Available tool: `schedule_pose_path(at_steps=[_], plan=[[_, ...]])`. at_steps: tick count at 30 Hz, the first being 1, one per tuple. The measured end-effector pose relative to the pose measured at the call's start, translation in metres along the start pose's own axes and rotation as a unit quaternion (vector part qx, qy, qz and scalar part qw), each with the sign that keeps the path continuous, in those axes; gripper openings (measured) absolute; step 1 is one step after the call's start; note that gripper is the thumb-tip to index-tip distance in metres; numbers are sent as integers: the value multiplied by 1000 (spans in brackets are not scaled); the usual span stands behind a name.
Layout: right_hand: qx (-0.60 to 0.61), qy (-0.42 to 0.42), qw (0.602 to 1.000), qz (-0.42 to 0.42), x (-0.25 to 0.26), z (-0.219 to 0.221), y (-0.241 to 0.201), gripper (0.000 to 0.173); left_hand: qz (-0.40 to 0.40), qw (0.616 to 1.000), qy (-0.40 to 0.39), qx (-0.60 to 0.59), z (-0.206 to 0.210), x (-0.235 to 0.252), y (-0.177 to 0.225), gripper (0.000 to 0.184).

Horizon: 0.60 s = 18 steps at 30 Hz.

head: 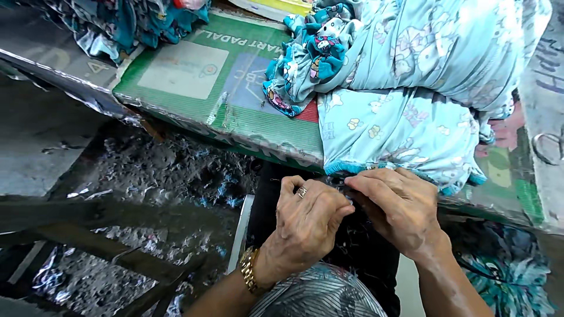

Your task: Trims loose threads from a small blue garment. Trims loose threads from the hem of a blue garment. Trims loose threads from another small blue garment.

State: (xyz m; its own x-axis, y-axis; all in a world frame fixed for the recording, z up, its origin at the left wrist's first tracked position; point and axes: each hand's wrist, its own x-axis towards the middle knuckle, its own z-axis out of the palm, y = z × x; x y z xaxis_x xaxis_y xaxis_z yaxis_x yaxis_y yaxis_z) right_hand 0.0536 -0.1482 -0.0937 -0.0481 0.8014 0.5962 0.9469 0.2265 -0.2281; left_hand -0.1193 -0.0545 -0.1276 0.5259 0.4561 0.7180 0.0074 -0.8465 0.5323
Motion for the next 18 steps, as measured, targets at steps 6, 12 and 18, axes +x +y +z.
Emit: schedule_pose_path(at_steps=[6, 12, 18], plan=[[-170, -16, 982, 84, 0, -30, -1, 34, -70, 956, -125, -258, -11, -7, 5, 40], [-171, 2, 980, 100, 1, -37, 15, 15, -333, 740, -170, -559, 23, 12, 30, 28], [-60, 16, 990, 127, -9, -52, 22, 15, -408, 676, -96, -606, 43, 24, 50, 28]])
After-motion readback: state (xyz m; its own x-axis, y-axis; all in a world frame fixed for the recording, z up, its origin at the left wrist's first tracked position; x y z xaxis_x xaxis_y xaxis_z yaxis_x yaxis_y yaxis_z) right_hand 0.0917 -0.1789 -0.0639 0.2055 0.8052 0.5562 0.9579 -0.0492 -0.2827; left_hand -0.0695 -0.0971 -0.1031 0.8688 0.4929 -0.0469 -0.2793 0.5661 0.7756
